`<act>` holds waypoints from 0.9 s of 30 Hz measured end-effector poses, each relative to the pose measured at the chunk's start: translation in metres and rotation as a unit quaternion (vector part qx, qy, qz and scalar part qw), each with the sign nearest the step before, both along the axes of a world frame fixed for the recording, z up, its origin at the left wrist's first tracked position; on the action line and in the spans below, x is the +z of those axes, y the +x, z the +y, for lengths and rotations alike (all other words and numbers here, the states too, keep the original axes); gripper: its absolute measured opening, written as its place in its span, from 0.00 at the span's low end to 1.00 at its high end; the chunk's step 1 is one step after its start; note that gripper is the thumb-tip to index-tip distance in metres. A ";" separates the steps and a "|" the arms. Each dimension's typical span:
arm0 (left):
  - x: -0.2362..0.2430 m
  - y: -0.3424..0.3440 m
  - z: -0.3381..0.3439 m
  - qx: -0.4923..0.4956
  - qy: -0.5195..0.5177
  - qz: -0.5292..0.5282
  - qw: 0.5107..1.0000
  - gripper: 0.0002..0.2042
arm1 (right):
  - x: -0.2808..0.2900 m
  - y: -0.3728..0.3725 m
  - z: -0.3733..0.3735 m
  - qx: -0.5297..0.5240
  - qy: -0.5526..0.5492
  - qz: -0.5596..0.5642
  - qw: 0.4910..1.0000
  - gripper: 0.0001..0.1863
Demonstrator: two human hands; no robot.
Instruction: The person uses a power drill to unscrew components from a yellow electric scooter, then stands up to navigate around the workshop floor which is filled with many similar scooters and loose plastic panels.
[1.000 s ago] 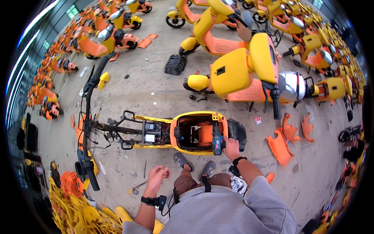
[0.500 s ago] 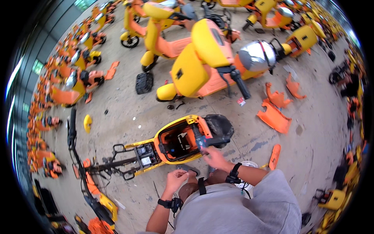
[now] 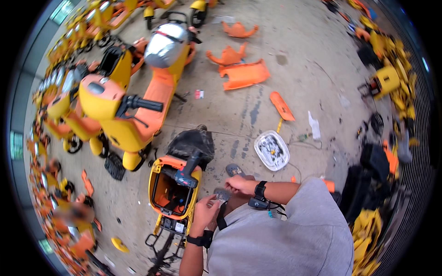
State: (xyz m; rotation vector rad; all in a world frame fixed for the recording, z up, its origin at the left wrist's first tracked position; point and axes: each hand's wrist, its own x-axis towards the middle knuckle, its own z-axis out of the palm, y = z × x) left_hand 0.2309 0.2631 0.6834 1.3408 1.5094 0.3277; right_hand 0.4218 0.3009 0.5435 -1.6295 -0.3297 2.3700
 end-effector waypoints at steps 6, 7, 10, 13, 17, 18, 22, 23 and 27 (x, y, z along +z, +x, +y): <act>-0.025 -0.056 -0.008 -0.061 -0.006 0.050 0.997 0.15 | -0.048 0.089 -0.054 -0.308 -0.051 -0.102 0.945 0.09; -0.031 -0.066 -0.012 -0.067 0.026 0.035 0.997 0.14 | -0.057 0.107 -0.060 -0.363 -0.061 -0.087 0.926 0.08; -0.033 -0.087 -0.012 -0.046 0.020 0.032 0.998 0.14 | -0.065 0.151 -0.074 -0.442 -0.067 -0.169 0.878 0.07; -0.049 -0.116 -0.021 -0.056 0.052 0.056 0.996 0.13 | -0.057 0.184 -0.116 -0.221 0.021 -0.271 0.937 0.05; -0.094 -0.159 -0.045 0.047 -0.012 -0.010 0.999 0.12 | -0.008 0.185 -0.171 -0.350 0.021 -0.190 0.917 0.18; -0.100 -0.165 -0.049 0.073 -0.039 -0.025 0.996 0.12 | -0.007 0.187 -0.187 -0.348 0.035 -0.193 0.917 0.20; -0.132 -0.190 -0.077 0.094 -0.067 -0.045 0.992 0.11 | 0.003 0.197 -0.251 -0.413 -0.001 -0.216 0.885 0.19; -0.134 -0.194 -0.084 0.103 -0.079 -0.040 0.991 0.11 | 0.008 0.198 -0.262 -0.408 0.001 -0.231 0.883 0.19; -0.143 -0.198 -0.105 0.114 -0.138 -0.084 0.980 0.11 | 0.034 0.204 -0.282 -0.433 0.006 -0.293 0.853 0.13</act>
